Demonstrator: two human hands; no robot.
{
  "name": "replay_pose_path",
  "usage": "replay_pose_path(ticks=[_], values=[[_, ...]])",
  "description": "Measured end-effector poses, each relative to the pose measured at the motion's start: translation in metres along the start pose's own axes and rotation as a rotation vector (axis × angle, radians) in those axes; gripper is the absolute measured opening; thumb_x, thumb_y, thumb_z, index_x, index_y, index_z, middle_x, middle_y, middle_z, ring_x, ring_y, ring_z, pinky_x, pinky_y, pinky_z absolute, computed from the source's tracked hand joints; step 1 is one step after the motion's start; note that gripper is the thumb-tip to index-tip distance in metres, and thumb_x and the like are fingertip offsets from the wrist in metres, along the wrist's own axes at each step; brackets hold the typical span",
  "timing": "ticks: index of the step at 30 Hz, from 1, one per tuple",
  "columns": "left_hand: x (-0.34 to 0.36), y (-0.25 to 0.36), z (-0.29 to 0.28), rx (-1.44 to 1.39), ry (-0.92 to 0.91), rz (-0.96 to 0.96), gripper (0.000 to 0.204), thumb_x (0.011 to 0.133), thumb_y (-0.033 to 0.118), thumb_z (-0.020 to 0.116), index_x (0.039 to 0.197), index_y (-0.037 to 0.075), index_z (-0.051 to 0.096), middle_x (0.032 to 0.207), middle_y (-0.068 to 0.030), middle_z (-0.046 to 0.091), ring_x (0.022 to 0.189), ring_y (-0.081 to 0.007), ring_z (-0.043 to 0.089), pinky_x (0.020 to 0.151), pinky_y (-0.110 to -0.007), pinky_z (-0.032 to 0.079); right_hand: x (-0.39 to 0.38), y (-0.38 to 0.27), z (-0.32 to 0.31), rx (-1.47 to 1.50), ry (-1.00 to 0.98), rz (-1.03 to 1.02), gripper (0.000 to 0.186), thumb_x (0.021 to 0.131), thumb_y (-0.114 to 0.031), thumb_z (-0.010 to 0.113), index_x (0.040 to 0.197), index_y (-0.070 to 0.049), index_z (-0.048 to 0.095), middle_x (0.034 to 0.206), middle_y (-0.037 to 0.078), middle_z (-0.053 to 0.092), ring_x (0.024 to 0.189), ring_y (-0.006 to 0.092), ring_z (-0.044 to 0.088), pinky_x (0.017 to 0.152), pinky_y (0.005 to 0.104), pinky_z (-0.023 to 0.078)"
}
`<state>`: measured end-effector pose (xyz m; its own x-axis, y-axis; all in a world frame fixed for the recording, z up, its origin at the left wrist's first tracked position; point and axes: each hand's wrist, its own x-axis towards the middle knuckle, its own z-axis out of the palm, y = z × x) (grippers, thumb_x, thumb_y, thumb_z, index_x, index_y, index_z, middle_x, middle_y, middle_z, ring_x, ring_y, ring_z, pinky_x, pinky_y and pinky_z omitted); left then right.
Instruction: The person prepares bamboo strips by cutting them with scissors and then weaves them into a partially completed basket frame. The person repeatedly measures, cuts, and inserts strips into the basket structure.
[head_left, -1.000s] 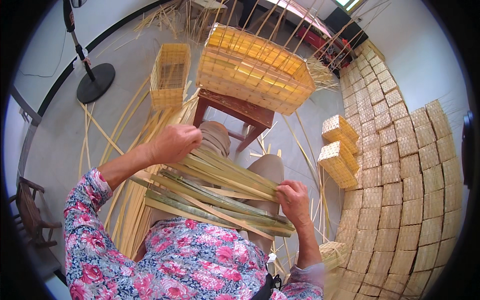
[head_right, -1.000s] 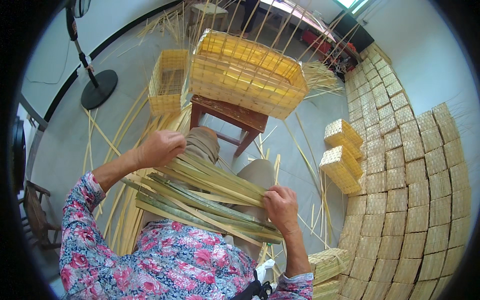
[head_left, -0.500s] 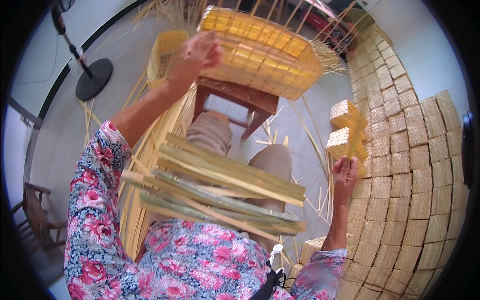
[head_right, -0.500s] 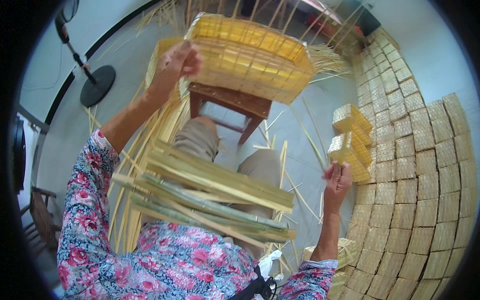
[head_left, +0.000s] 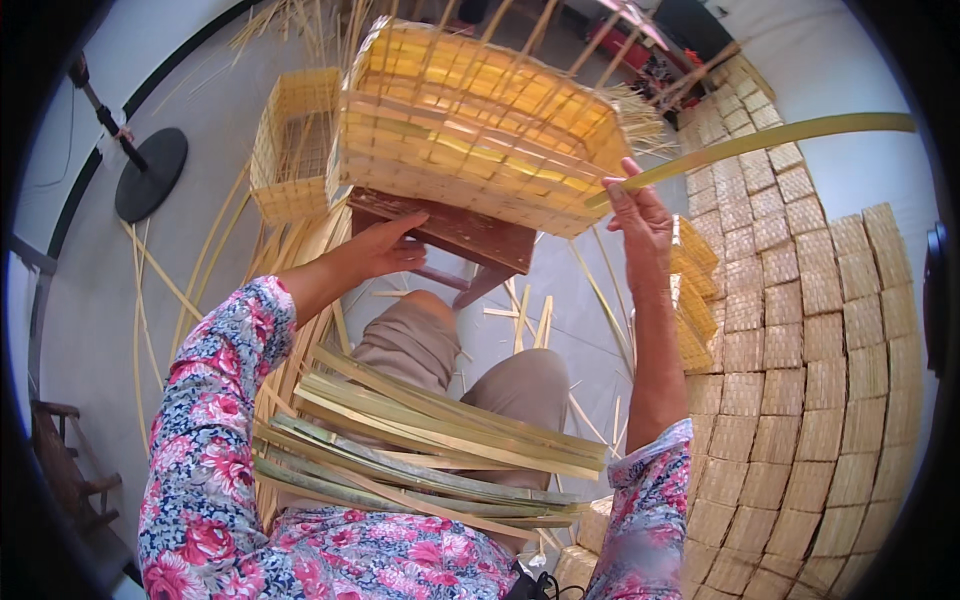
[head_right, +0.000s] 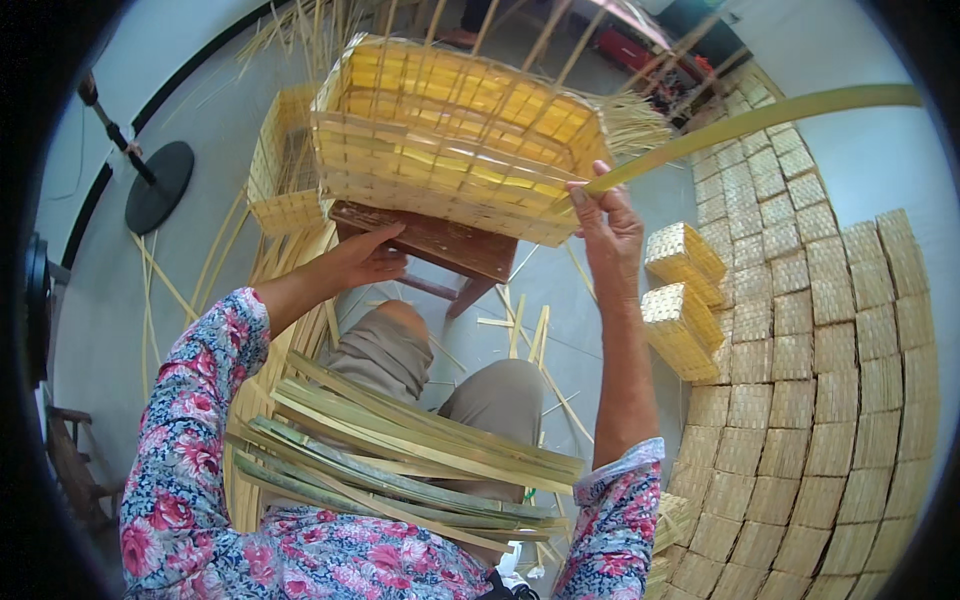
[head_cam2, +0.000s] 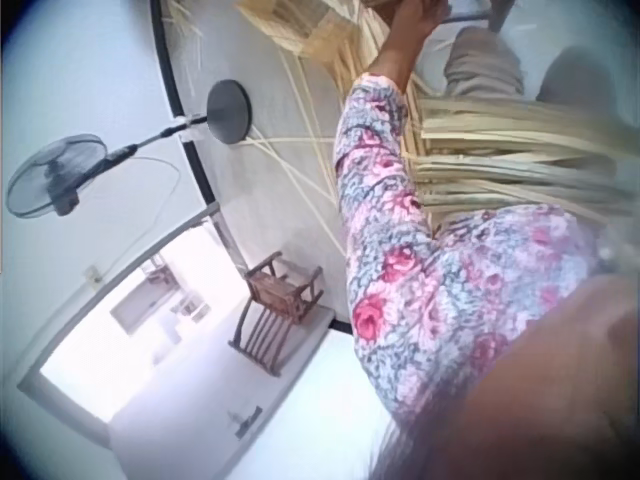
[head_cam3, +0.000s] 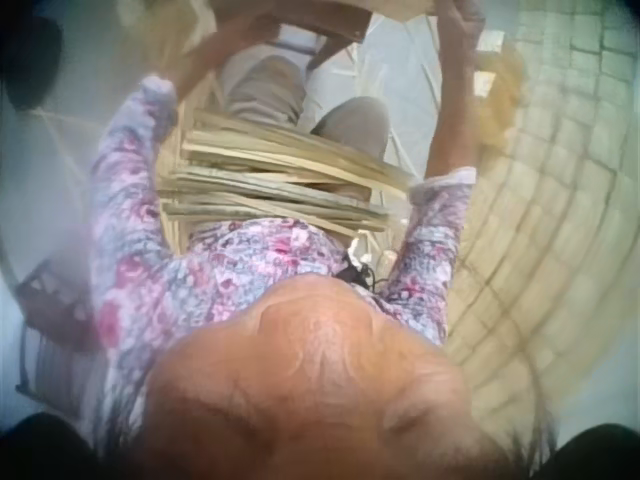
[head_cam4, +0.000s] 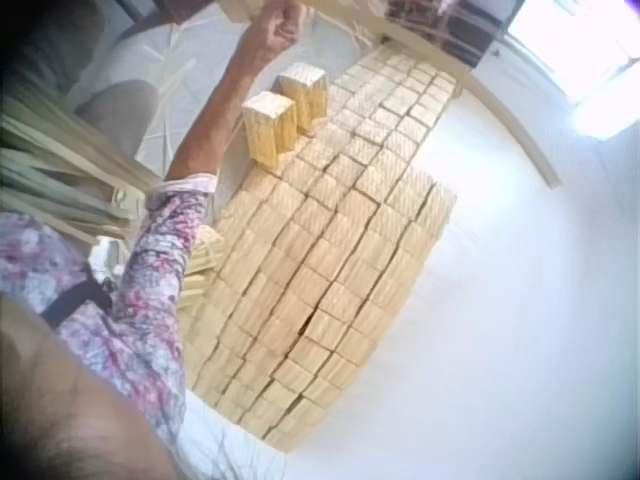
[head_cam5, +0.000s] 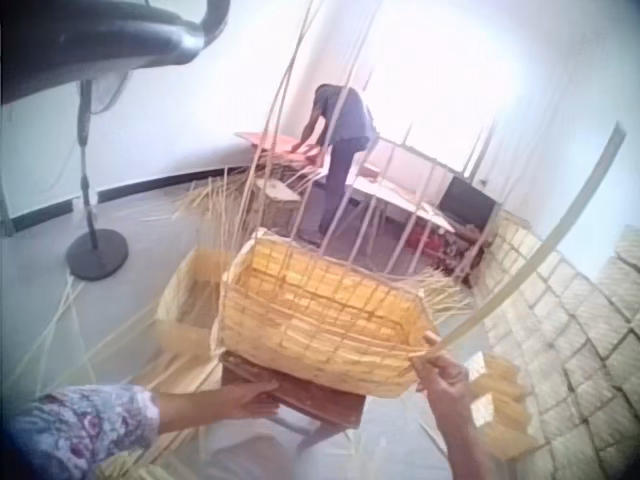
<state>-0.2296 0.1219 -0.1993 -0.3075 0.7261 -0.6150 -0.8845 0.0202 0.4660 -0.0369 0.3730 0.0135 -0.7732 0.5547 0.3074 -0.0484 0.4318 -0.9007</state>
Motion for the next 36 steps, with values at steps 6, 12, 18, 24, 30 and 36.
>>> replay_pose_path(ticks=[6, 12, 18, 24, 30, 36], values=[[0.013, -0.021, 0.001, -0.136, -0.087, 0.188, 0.033, 0.087, 0.018, 0.074, 0.116, 0.013, 0.06, 0.122, -0.0086, 0.058, 0.113, -0.0287, 0.057, 0.101, -0.047, 0.052, 0.013, 0.022, 0.006, -0.261, -0.026, -0.117, 0.017, 0.096, -0.018, 0.066, 0.107, -0.007, 0.073, 0.12, 0.002, 0.058, 0.086, 0.0039, 0.056, 0.061, 0.0188, 0.044], [0.008, -0.024, -0.012, -0.182, -0.091, 0.115, 0.033, 0.087, 0.015, 0.073, 0.117, 0.01, 0.06, 0.113, -0.0097, 0.064, 0.105, -0.0261, 0.062, 0.093, -0.043, 0.057, -0.002, -0.004, 0.006, -0.324, -0.115, -0.057, 0.011, 0.095, -0.01, 0.066, 0.096, 0.0, 0.07, 0.092, -0.001, 0.048, 0.074, 0.0058, 0.047, 0.062, 0.0209, 0.043], [-0.021, -0.041, -0.018, 0.015, -0.09, 0.071, 0.038, 0.089, 0.023, 0.073, 0.121, 0.006, 0.061, 0.101, -0.0091, 0.068, 0.088, -0.0235, 0.067, 0.086, -0.035, 0.058, -0.067, -0.031, 0.005, -0.258, -0.077, -0.015, 0.012, 0.096, -0.01, 0.064, 0.095, 0.001, 0.068, 0.093, 0.0, 0.05, 0.075, 0.0046, 0.05, 0.058, 0.0198, 0.044], [-0.088, -0.008, -0.04, 0.686, 0.037, 0.046, 0.029, 0.083, 0.026, 0.076, 0.101, 0.005, 0.066, 0.081, -0.0083, 0.067, 0.07, -0.0167, 0.065, 0.062, -0.032, 0.056, -0.091, -0.016, 0.002, -0.098, -0.073, 0.022, 0.017, 0.097, -0.016, 0.065, 0.098, 0.001, 0.068, 0.098, 0.0, 0.051, 0.075, 0.0046, 0.053, 0.063, 0.0211, 0.048], [-0.186, 0.093, 0.005, 0.958, 0.239, 1.08, 0.035, 0.082, 0.025, 0.077, 0.104, 0.002, 0.062, 0.09, -0.0092, 0.069, 0.079, -0.0141, 0.066, 0.067, -0.03, 0.054, -0.104, -0.004, 0.016, -0.141, -0.024, -0.107, 0.018, 0.097, -0.017, 0.065, 0.102, 0.001, 0.067, 0.1, 0.001, 0.052, 0.079, 0.0071, 0.057, 0.065, 0.0222, 0.05], [-0.213, 0.151, 0.07, 0.941, 0.106, 1.112, 0.038, 0.09, 0.018, 0.071, 0.122, 0.004, 0.055, 0.118, -0.0092, 0.064, 0.101, -0.0166, 0.064, 0.092, -0.033, 0.052, -0.131, -0.03, 0.019, -0.062, 0.093, 0.01, 0.015, 0.099, -0.014, 0.06, 0.104, -0.001, 0.065, 0.117, 0.005, 0.059, 0.09, 0.0124, 0.064, 0.068, 0.0258, 0.056]])
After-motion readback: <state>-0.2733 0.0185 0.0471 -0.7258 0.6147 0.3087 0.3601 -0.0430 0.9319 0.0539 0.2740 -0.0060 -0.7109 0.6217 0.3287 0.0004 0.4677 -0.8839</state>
